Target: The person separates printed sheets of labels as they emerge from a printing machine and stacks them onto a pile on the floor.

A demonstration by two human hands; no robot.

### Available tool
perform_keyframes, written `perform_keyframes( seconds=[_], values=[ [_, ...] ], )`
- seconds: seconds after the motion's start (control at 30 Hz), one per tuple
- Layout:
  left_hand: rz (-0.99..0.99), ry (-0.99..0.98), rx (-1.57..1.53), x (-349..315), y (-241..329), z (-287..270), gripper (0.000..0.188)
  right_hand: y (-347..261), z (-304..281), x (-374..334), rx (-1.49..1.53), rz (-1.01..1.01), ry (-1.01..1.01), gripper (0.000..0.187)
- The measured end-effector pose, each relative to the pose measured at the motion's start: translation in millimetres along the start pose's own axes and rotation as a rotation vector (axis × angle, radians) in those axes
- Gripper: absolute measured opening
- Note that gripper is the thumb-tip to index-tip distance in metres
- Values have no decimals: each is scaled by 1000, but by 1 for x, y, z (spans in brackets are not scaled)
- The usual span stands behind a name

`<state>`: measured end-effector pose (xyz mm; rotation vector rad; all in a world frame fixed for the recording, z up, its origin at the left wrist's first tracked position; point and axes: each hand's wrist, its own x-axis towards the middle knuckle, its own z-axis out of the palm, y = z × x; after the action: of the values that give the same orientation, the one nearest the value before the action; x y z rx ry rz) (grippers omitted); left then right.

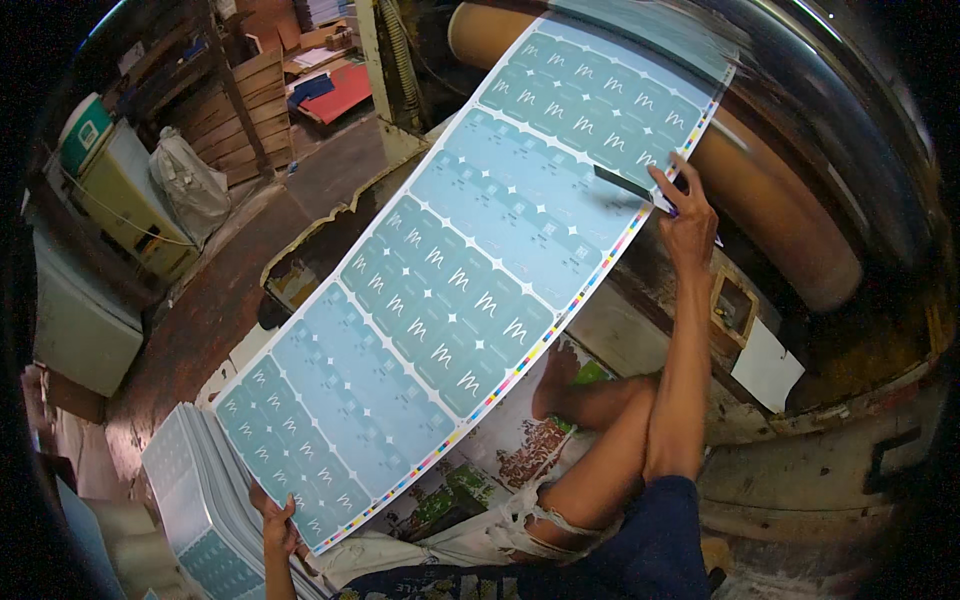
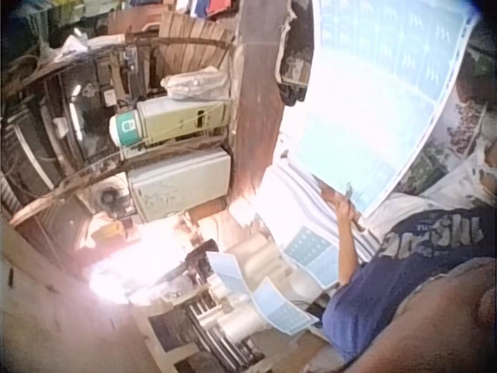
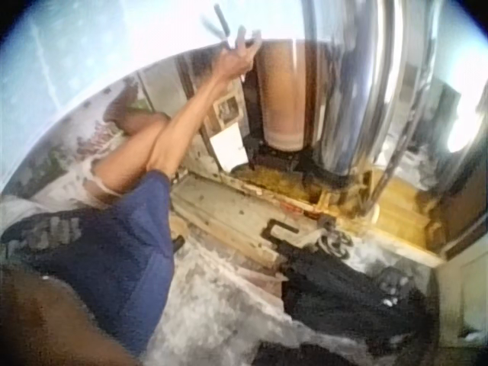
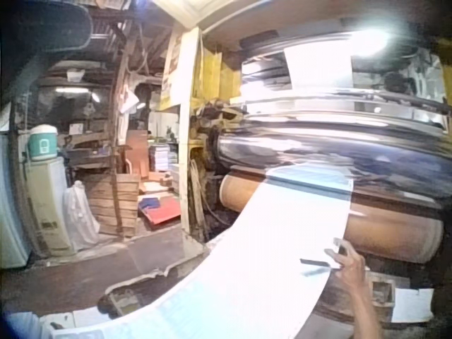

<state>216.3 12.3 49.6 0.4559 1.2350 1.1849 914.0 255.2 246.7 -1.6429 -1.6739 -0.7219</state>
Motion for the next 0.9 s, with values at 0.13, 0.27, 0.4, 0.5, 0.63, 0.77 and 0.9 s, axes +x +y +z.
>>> perform_keyframes(
  seconds=[0.13, 0.27, 0.4, 0.5, 0.63, 0.77, 0.9],
  values=[
    [109, 129, 110, -6, -10, -33, 52, 30, 18, 4, 322, 106, -196, 66],
    [72, 315, 318, -11, -4, -39, 45, 80, 29, -8, 380, 176, -248, 52],
    [127, 252, 231, -9, 15, -52, 39, 78, 20, 1, 293, 101, -282, 40],
    [0, 612, 341, -8, 14, -88, 32, 33, -5, 16, 252, 61, -299, 30],
    [159, 267, 330, 23, 28, -43, 28, 12, -36, 23, 341, 202, -495, 24],
    [102, 387, 418, 61, 10, -32, 33, -2, 18, 14, 326, 172, -581, 23],
    [237, 376, 605, 118, -21, -17, 41, -22, 26, -9, 367, 195, -685, 17]
  ],
)
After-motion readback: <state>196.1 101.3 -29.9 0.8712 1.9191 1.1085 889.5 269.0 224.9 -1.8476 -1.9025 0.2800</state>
